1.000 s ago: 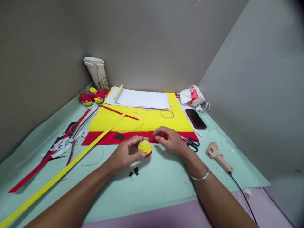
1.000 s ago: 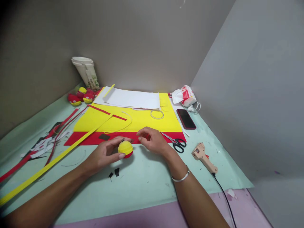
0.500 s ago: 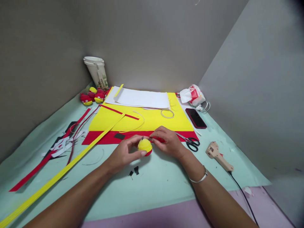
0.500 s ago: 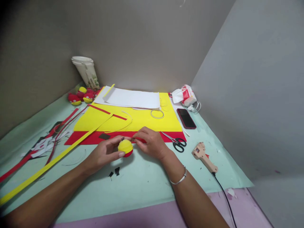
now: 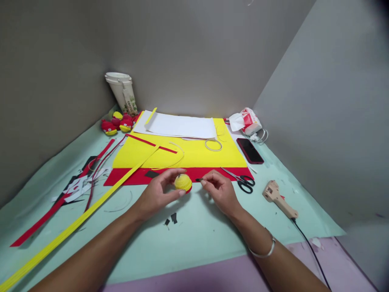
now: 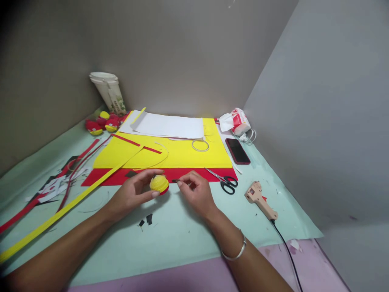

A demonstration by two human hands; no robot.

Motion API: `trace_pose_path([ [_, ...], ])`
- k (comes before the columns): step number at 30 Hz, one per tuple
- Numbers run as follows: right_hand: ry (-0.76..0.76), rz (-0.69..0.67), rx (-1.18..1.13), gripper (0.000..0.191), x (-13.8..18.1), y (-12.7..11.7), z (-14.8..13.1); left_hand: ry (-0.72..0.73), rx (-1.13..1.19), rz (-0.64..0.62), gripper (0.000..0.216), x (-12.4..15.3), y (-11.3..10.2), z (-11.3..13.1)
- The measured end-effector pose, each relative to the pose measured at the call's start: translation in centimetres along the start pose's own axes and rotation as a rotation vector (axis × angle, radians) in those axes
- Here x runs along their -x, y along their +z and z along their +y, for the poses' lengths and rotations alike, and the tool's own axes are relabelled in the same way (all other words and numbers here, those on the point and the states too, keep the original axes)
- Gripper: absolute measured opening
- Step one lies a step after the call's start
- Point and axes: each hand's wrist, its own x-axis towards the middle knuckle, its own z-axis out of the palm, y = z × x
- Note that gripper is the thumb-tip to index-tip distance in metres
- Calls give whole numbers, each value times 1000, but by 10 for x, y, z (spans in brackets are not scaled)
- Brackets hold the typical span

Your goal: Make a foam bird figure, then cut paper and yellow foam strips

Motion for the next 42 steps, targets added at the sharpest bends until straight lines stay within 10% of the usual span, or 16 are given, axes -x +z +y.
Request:
trace_pose_path([
  [42, 39, -39, 13, 9, 8, 8, -7, -11, -99, 40, 51, 0, 3, 3],
])
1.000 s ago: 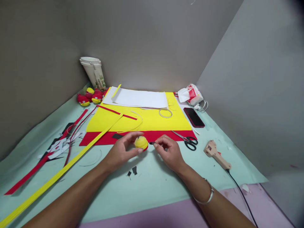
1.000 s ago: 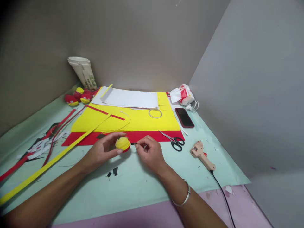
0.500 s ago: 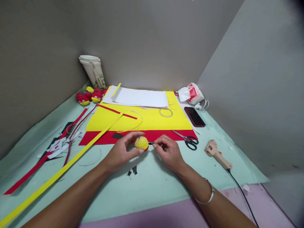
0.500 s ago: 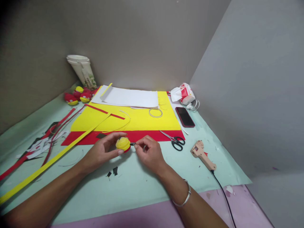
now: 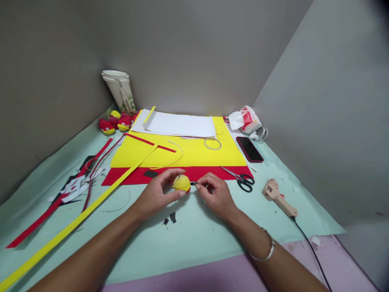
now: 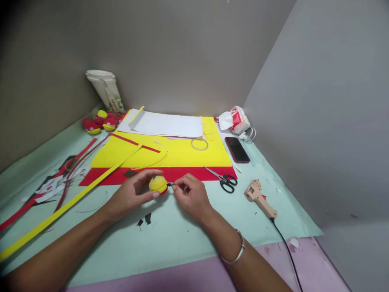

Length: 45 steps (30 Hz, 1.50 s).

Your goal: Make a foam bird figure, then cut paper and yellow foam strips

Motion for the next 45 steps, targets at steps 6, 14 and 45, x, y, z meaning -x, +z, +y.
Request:
trace_pose_path([
  [6, 16, -7, 9, 9, 0, 0, 0, -14, -16, 9, 51, 0, 1, 0],
  [14, 53, -25, 7, 7, -1, -1, 4, -26, -14, 14, 52, 0, 2, -1],
  [45, 46, -29, 68, 7, -1, 2, 5, -80, -55, 33, 52, -1, 8, 6],
])
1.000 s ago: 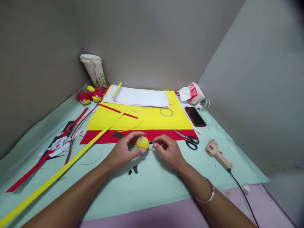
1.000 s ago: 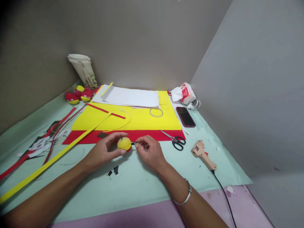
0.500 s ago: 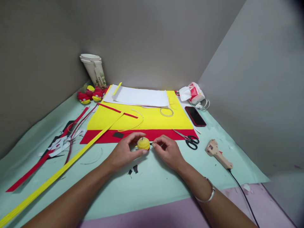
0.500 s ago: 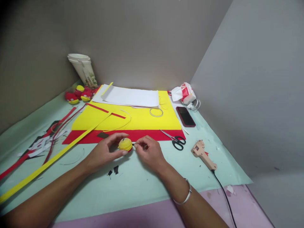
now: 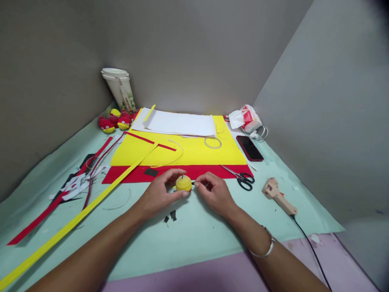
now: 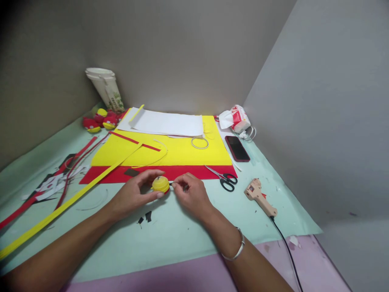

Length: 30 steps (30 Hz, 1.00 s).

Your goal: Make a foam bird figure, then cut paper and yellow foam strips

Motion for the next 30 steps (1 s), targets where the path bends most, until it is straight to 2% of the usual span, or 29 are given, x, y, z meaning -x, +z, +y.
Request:
trace_pose_path([
  [30, 22, -21, -26, 7, -1, 0, 4, 19, -28, 21, 54, -1, 1, -3],
])
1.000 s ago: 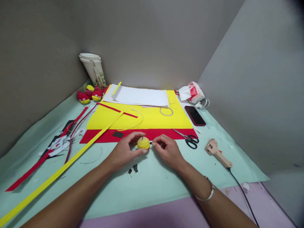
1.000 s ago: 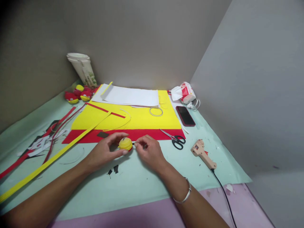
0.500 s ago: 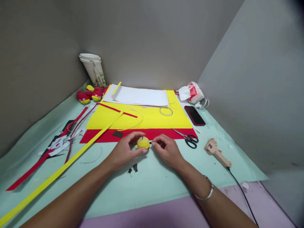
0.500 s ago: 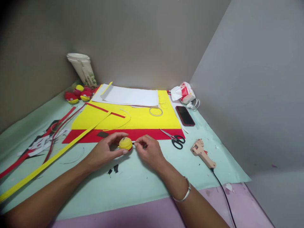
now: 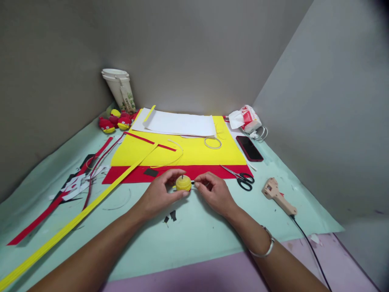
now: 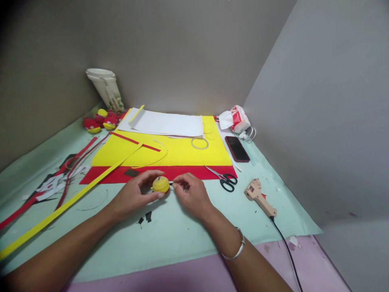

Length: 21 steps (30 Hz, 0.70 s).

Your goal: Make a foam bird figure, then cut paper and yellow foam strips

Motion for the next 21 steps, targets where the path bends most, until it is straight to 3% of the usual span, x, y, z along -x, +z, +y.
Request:
trace_pose_path([
  [13, -1, -108, -5, 24, -2, -3, 7, 60, -140, 20, 50, 1, 5, -5],
  [21, -1, -146, 20, 22, -3, -3, 7, 76, -192, -8, 55, 5, 3, -6],
])
